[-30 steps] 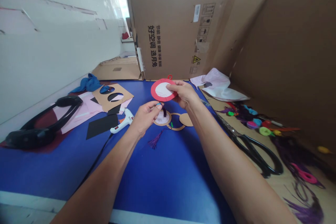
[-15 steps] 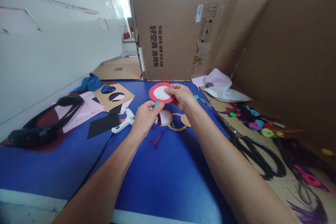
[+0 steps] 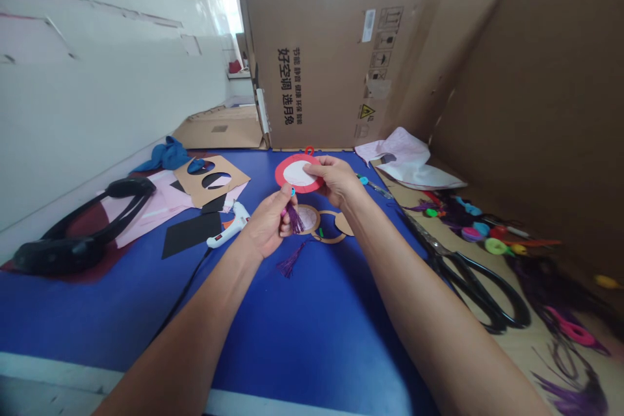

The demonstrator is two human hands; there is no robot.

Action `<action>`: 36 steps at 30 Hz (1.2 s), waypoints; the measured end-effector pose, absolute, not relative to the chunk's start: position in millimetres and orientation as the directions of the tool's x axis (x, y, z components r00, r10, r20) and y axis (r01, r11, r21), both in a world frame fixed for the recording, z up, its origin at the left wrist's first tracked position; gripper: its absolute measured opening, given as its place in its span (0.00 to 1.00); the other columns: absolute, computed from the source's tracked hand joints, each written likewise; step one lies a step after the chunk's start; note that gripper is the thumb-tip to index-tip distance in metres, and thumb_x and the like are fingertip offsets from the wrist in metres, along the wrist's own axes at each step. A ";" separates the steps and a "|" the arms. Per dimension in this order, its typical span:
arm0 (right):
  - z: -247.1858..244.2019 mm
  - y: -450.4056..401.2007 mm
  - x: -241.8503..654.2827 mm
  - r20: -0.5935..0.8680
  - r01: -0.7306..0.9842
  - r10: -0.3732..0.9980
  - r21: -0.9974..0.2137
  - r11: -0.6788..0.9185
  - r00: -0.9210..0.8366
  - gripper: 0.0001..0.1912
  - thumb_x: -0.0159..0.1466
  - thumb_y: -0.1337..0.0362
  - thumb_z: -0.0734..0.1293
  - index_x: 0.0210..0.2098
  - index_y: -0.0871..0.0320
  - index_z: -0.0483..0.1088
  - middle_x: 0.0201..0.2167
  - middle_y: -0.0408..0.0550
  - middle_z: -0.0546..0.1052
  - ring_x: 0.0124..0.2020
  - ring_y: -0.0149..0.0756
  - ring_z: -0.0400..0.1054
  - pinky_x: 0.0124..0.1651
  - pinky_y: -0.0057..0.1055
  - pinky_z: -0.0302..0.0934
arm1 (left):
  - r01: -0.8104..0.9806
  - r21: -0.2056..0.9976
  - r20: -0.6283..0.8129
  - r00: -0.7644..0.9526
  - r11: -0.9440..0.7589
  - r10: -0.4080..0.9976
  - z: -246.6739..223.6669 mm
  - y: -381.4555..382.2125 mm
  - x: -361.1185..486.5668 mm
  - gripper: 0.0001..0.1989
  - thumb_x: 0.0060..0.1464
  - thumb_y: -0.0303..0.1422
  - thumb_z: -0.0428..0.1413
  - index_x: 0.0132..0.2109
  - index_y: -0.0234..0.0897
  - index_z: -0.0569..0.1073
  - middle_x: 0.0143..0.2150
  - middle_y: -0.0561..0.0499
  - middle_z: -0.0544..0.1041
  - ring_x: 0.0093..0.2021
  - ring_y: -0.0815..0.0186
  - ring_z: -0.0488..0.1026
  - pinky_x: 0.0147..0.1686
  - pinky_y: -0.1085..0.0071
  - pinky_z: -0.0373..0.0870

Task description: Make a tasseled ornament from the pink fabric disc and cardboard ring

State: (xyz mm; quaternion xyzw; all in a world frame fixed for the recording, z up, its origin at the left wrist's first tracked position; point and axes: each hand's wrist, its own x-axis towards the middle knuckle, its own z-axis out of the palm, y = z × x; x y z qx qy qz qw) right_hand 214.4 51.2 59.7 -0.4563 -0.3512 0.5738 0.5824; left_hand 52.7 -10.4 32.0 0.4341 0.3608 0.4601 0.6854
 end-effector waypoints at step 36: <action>62.1 56.3 225.4 -0.110 -0.348 0.988 -0.935 -0.066 0.108 0.09 0.60 0.77 0.75 0.32 0.58 0.76 0.27 0.45 0.82 0.26 0.32 0.75 0.29 0.26 0.72 | -0.360 0.857 -0.250 0.336 0.370 0.908 39.1 -9.9 52.6 0.28 0.60 0.59 0.59 0.36 0.35 0.76 0.20 0.59 0.62 0.15 0.76 0.57 0.16 0.77 0.49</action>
